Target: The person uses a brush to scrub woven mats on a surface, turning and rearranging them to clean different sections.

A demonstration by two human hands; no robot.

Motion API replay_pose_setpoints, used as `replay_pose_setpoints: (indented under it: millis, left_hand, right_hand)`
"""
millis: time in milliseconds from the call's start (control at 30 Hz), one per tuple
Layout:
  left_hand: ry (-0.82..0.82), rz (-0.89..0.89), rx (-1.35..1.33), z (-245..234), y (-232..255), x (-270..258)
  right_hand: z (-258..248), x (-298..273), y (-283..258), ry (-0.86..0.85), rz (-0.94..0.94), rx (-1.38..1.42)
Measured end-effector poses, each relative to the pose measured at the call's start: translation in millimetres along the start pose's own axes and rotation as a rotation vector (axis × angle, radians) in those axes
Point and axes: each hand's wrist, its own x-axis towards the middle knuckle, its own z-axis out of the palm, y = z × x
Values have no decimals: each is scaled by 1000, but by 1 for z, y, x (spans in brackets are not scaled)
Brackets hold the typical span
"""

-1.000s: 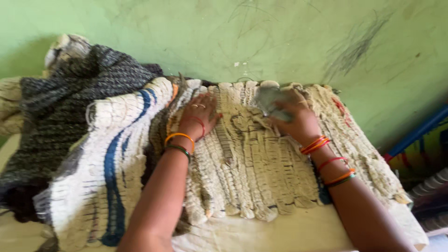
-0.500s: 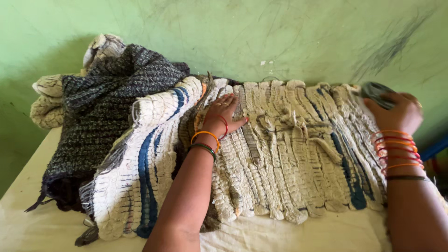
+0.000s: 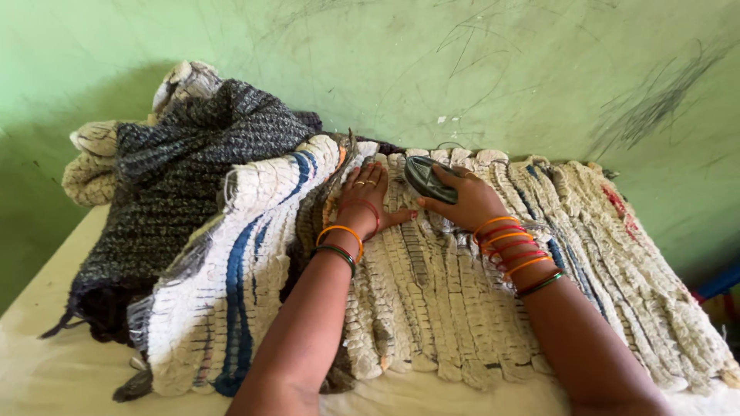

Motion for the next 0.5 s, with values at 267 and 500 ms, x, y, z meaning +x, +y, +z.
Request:
replay_pose_setpoints:
  millis: [267,500]
  left_hand:
    - [35,41,2,9,-9,6]
    - [-30,6,15,10,-8,10]
  right_hand:
    - [-35,-12,183,22,336,379]
    - [-82,-106,393,364,595,-40]
